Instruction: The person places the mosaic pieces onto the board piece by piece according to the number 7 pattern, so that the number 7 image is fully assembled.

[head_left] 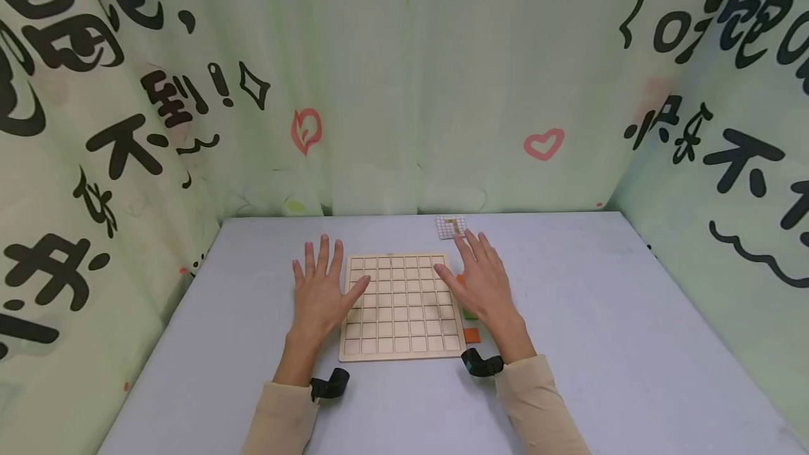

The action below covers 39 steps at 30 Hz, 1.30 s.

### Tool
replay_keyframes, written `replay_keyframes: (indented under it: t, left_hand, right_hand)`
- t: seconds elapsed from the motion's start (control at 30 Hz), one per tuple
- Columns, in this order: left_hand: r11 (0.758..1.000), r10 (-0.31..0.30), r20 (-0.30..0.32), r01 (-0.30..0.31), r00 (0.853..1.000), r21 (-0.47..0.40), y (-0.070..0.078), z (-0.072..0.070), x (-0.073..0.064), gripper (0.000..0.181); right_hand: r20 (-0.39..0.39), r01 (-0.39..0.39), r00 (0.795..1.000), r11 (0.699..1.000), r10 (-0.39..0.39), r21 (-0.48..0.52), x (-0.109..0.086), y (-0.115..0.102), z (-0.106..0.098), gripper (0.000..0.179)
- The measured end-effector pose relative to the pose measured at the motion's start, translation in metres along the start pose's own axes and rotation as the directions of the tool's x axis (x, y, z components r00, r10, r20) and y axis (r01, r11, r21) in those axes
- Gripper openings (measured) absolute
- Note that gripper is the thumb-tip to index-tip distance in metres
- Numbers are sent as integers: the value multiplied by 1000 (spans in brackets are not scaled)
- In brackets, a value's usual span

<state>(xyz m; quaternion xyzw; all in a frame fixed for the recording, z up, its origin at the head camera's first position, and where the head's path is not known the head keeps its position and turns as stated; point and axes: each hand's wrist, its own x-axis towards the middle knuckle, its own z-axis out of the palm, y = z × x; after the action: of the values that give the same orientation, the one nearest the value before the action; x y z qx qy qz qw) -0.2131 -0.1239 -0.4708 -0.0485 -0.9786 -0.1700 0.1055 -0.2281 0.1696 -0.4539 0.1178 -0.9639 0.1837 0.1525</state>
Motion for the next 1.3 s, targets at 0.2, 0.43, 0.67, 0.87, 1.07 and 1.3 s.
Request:
replay_keyframes:
  t: [0.2, 0.43, 0.67, 0.87, 1.07, 1.3]
  left_hand:
    - [1000, -15, 20, 15, 1000, -6, -1, -2, 1, 92]
    - [999, -27, 40, 28, 999, -23, -7, -4, -5, 94]
    - [997, -14, 29, 16, 999, -72, -8, -5, -6, 95]
    - [996, -8, 17, 10, 1000, -84, -8, -4, -5, 96]
    - [996, -10, 41, 13, 999, -85, -10, -1, -5, 97]
    - [994, -8, 65, 15, 998, -106, -14, 2, -6, 98]
  right_hand:
    - [-17, -1, 1000, 1000, 1, 12, 0, 1, 1, 76]
    - [21, -22, 1000, 999, 21, 41, -3, 0, 5, 77]
    - [32, -37, 999, 999, 35, 39, -2, 2, 4, 77]
    - [29, -39, 999, 998, 38, 56, -1, 5, 3, 76]
    - [30, -43, 999, 996, 40, 72, -2, 7, 4, 76]
    - [27, -45, 999, 997, 43, 70, -1, 9, 4, 74]
